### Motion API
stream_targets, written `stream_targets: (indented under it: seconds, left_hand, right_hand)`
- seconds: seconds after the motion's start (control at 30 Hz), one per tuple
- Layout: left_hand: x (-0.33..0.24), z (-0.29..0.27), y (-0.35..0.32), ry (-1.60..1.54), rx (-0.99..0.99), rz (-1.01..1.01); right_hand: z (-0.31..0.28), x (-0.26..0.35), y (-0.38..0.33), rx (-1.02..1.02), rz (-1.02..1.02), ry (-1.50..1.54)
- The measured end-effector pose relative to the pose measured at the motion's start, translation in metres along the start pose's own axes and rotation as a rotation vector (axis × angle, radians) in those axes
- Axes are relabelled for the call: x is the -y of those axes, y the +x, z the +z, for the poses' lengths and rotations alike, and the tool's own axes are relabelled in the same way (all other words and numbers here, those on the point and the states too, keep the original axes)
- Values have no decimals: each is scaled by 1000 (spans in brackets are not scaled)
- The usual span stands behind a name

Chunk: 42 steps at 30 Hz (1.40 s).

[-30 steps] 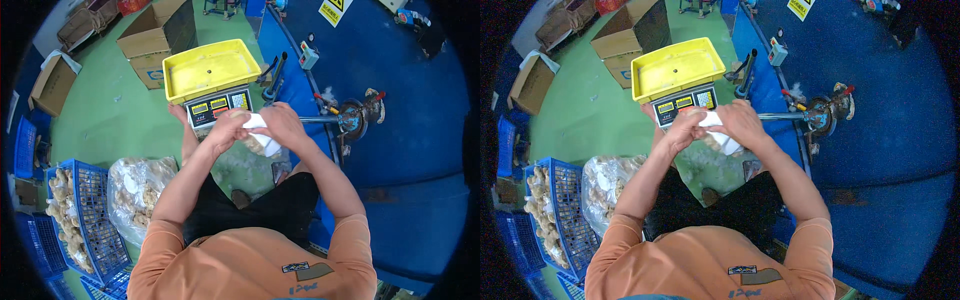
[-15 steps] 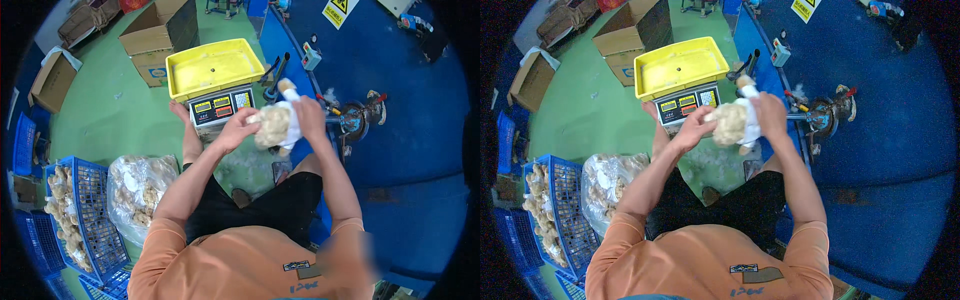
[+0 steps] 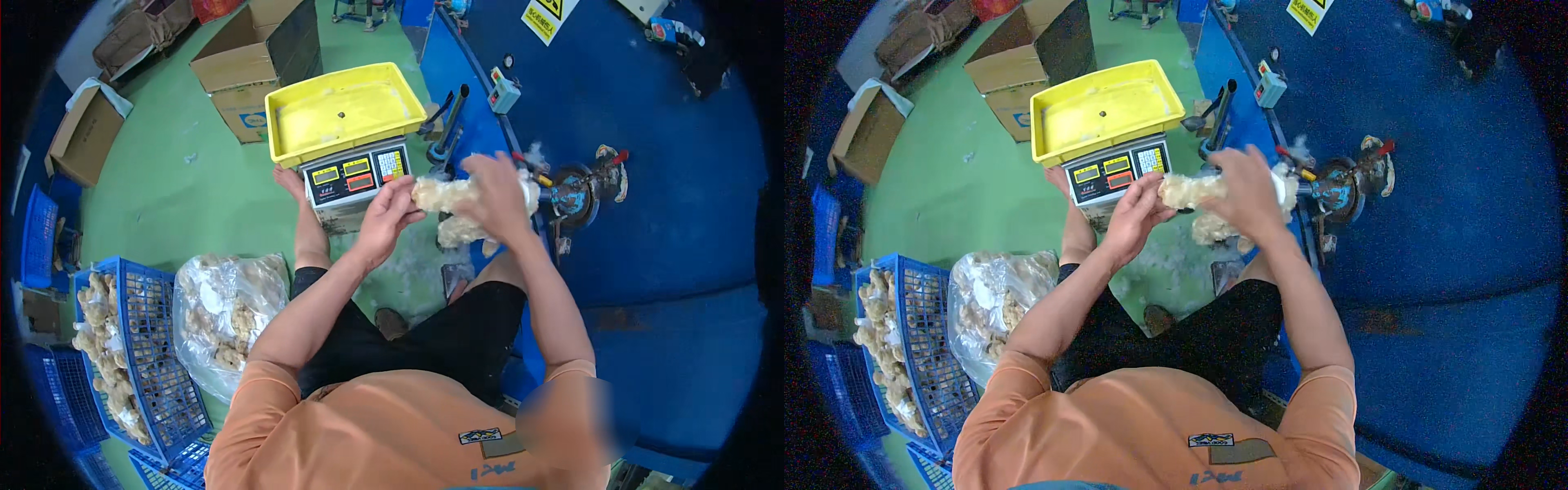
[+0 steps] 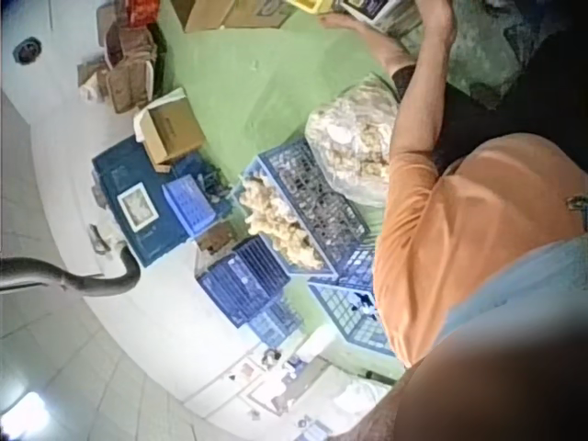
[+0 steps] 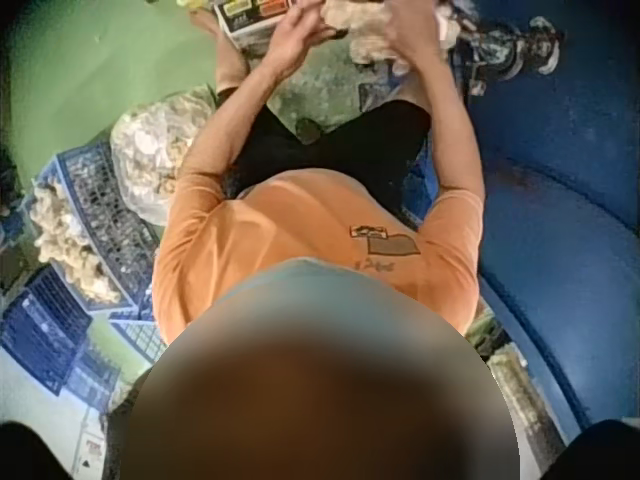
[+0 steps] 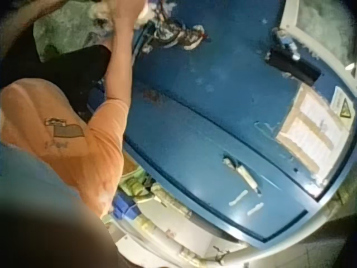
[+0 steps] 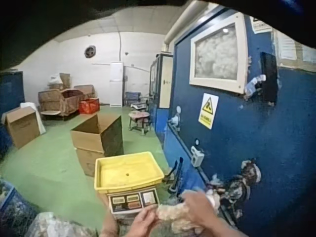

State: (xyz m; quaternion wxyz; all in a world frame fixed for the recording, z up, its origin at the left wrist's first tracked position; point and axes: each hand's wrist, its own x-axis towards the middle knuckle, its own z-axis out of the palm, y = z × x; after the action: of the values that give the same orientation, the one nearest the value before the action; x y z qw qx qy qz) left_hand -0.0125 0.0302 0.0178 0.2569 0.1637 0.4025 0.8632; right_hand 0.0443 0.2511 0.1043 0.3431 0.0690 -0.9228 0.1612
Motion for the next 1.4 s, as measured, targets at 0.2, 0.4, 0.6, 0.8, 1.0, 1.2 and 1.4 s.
stream_targets:
  seconds: [0.2, 0.4, 0.6, 0.8, 1.0, 1.2, 1.4]
  left_hand:
    - [18, 20, 11, 127, 28, 43]
    - [-17, 54, 6, 224, -190, 86]
    - [2, 3, 12, -170, -137, -108]
    - [-10, -15, 14, -519, 4, -87]
    - [-26, 11, 9, -31, -309, 51]
    - [-11, 50, 10, 117, -172, -132]
    - [-24, 60, 20, 397, -313, -86]
  right_hand:
    - [2, -35, -12, 373, -277, -188]
    - [7, -21, -3, 514, -243, -137]
    - [19, 5, 7, 526, -231, -102]
    - [39, 33, 12, 522, -175, -126]
    - [42, 23, 10, 376, 452, -24]
    - [12, -56, -19, 109, 314, -255]
    - [22, -28, -12, 134, 250, -299]
